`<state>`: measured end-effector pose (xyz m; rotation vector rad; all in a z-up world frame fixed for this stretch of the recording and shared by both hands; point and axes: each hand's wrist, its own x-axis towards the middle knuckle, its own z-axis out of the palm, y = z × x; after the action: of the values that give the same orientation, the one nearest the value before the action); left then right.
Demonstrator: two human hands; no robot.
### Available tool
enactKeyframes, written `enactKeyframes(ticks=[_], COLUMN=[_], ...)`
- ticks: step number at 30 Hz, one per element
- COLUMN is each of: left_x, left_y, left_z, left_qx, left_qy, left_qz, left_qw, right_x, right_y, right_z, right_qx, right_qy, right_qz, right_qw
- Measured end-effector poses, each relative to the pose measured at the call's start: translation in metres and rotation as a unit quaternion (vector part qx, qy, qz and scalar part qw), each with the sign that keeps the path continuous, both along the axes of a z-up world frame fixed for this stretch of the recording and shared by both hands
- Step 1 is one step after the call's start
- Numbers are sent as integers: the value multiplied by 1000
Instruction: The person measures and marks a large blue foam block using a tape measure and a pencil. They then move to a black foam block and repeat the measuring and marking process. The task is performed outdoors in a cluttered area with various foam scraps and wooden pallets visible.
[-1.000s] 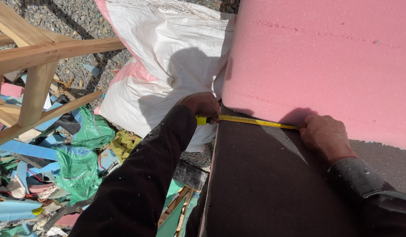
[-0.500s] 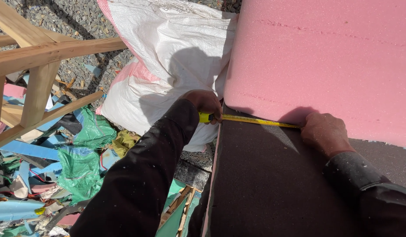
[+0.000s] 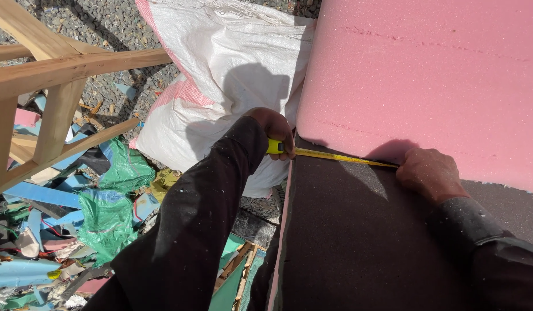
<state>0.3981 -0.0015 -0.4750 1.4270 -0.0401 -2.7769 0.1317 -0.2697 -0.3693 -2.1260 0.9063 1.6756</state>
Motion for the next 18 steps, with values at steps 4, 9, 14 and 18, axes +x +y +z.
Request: enactKeyframes(ticks=[4,9,14,18], left_x=[3,5,2,0], left_y=[-1,-6,-2,-1], left_z=[7,29,45,60], left_qx=[38,39,39,46], left_qy=[21,8,33,44], left_qz=[4,-9,1,-7], left_qw=[999,999,999,998], right_x=[-2,-5,-11,-12], right_y=[-5,-6,-6,-6], right_z=[-4,-5,15,33], right_qx=[7,-3,-2,-1], right_qy=[6,26,37,46], right_qz=[17,34,48,46], right_qw=[1000,999,998,998])
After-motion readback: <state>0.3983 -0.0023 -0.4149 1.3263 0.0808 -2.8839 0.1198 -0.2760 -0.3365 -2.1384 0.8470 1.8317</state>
